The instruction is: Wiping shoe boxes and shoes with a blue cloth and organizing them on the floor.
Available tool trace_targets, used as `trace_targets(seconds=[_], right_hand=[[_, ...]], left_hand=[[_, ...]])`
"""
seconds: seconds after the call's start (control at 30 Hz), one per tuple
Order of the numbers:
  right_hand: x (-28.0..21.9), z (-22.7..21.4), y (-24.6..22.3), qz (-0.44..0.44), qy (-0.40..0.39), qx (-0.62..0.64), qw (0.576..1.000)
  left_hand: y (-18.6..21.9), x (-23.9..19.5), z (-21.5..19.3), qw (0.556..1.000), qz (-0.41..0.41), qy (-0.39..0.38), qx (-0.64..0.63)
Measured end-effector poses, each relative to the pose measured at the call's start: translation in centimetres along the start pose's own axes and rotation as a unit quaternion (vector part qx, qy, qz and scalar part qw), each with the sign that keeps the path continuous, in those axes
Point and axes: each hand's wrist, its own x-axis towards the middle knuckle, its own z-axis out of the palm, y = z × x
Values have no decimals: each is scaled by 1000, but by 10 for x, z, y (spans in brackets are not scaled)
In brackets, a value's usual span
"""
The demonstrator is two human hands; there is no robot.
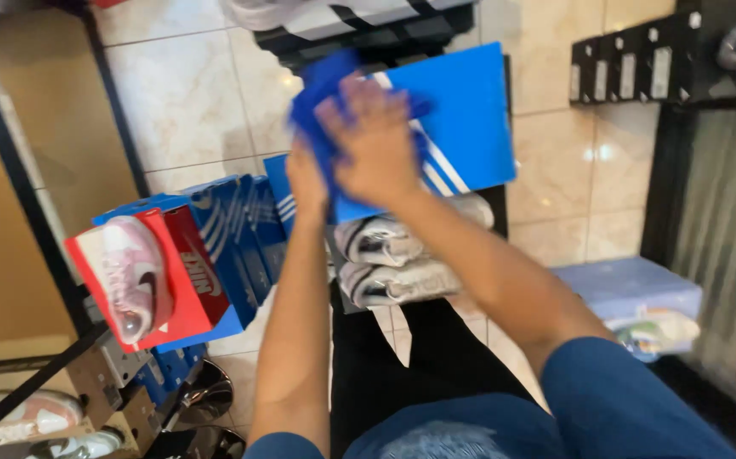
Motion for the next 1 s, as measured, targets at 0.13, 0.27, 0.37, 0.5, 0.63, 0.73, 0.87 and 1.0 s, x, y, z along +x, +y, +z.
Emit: trace_targets(seconds=[0.13,0.27,0.37,0.5,0.63,0.73,0.87,1.0], right_hand=[[-46,-3,-12,-83,-13,35,996],[-39,-24,53,-57,-28,4,998],[-2,-44,61,19,-64,-44,997],[17,-22,-5,30,-94,-63,993],[-19,-31,-36,-73,-172,-42,981],[-32,-33,20,-70,-169,-15,983],[-3,-53,84,46,-67,-38,996],[38,-24,22,52,-49,-7,997]], left_hand=[[9,-7,-3,998,26,-1,-52],[47,-14,-17,998,38,-4,-52],[69,-23,-24,982,-88,-66,-150],[66,-19,-29,972,-148,-71,-167],[66,-20,-36,962,-120,-57,-238],[85,-23,-39,962,-127,-66,-231],[87,-25,-37,969,-137,-95,-183],[85,-27,-33,961,-158,-98,-205]])
